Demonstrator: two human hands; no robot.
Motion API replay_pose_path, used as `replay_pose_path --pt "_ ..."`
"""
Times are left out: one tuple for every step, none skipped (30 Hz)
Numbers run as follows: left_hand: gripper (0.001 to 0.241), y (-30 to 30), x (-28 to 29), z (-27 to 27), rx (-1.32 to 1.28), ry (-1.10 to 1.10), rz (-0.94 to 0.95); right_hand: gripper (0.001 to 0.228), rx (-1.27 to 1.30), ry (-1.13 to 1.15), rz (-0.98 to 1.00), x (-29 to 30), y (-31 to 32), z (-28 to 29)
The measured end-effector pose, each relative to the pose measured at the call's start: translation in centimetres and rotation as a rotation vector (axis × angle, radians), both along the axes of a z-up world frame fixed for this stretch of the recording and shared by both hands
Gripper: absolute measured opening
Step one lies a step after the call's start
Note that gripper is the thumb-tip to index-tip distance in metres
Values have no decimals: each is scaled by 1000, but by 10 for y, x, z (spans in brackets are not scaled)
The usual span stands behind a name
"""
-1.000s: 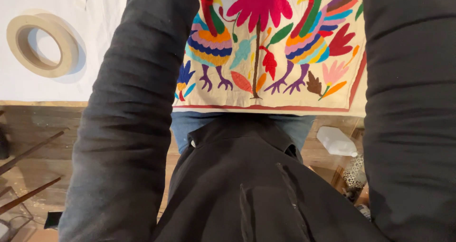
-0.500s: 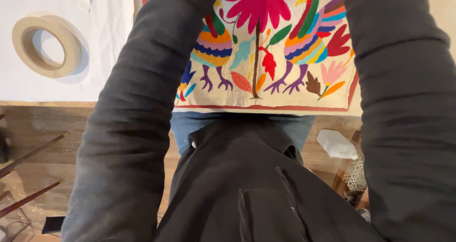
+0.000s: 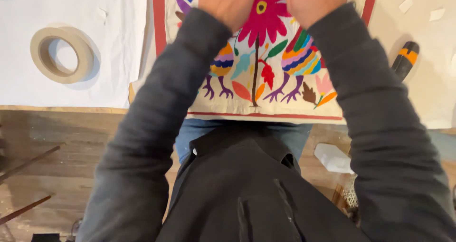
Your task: The person is mounting an embroidered fabric onto a backing board using tape and adhesive.
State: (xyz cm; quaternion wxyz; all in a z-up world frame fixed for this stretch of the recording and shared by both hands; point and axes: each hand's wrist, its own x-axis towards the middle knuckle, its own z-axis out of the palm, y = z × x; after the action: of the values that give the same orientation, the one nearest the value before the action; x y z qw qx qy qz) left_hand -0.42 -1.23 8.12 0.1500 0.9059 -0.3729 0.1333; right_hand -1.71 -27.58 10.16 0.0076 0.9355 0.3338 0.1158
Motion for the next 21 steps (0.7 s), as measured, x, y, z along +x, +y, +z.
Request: replay_pose_path --pt "8 1 -14 28 -135 10 -6 12 95 -14 -9 -5 15 24" --pt "11 2 -28 55 -269 19 -14 9 190 -28 -16 -11 31 48" --pt "11 4 -45 62 -269 10 -13 9 191 -36 -12 -14 38 56" --pt "12 7 -63 68 -268 115 -28 17 184 32 -56 -17 45 63" --pt "14 8 -83 73 -268 226 -45 32 174 106 -102 -23 51 70" --pt "14 12 -98 84 -270 224 -45 32 172 104 -101 -20 53 71" --pt "16 16 -114 94 -308 281 -45 33 114 132 -156 -18 56 72" --pt "18 20 -130 105 -346 338 -45 33 57 160 -210 -16 58 72" --pt "18 24 -142 109 -347 337 -44 33 56 159 -209 -12 60 72" --pt "21 29 -153 112 -356 376 -36 31 39 204 -263 -9 61 72" --pt "23 33 -164 115 -365 413 -25 29 23 247 -314 -5 63 72" --pt "23 37 -170 114 -367 410 -23 29 21 244 -312 -1 54 60" --pt "25 41 -176 113 -352 436 -7 18 95 118 -232 3 46 48" --pt "26 45 -183 111 -337 463 10 14 168 -8 -153 6 38 36" --pt "26 48 -188 109 -338 463 13 14 168 -7 -150 11 32 30" --pt "27 50 -193 106 -327 462 14 20 143 17 -171 16 27 25" --pt "27 53 -196 104 -314 457 12 27 118 35 -194 23 21 20" --pt "27 54 -195 104 -314 452 12 27 119 31 -193 24 24 27" --pt "28 55 -195 104 -298 432 0 21 107 -10 -144 23 26 35" --pt "28 56 -195 104 -281 412 -11 17 94 -50 -95 21 28 43" --pt "28 58 -196 106 -281 412 -9 17 95 -50 -93 17 31 56"
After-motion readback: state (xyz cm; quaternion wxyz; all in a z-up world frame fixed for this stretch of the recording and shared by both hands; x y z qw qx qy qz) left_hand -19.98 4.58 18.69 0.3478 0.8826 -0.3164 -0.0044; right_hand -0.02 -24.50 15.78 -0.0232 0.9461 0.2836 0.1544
